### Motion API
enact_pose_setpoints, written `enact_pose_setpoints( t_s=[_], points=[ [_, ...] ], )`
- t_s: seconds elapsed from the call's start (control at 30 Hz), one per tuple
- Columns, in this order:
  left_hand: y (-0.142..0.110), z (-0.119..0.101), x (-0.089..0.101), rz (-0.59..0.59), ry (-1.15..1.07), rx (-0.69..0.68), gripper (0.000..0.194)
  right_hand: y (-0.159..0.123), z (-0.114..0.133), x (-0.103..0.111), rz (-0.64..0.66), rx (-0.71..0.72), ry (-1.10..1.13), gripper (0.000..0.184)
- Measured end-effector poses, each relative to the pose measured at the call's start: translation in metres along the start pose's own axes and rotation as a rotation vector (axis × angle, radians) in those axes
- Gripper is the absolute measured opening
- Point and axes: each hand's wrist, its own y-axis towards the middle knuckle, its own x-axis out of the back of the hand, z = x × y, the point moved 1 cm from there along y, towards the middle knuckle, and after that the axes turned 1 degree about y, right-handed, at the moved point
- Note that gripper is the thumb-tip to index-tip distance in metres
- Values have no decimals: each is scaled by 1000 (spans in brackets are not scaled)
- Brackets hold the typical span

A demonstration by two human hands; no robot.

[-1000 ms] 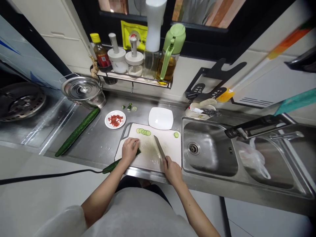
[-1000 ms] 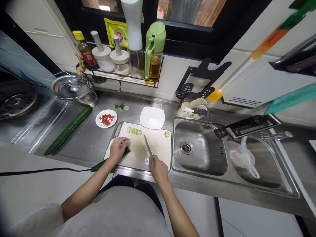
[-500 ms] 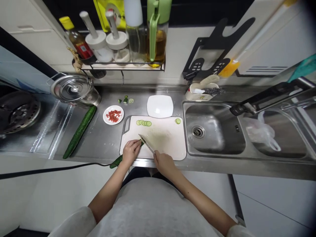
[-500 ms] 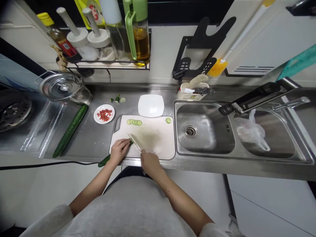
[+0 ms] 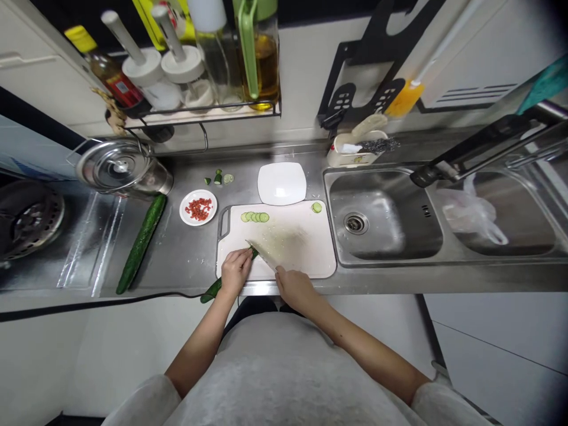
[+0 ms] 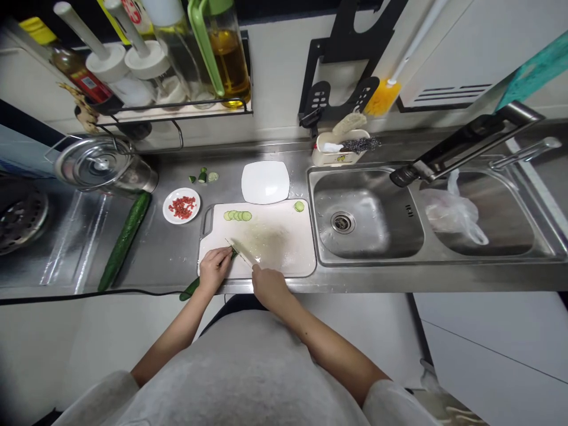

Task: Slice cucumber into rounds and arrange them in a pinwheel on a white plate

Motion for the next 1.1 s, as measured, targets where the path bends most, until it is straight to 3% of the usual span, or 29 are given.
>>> enact_pose_setpoints(
  t_s=[0.57,1.1],
  points=[
    [0,-5,2,22,46,3,19,3,4,2,98,10,25,27],
    [-2,-2,-1,21,44,-4,19,12,1,3,71,54,70,31]
  ],
)
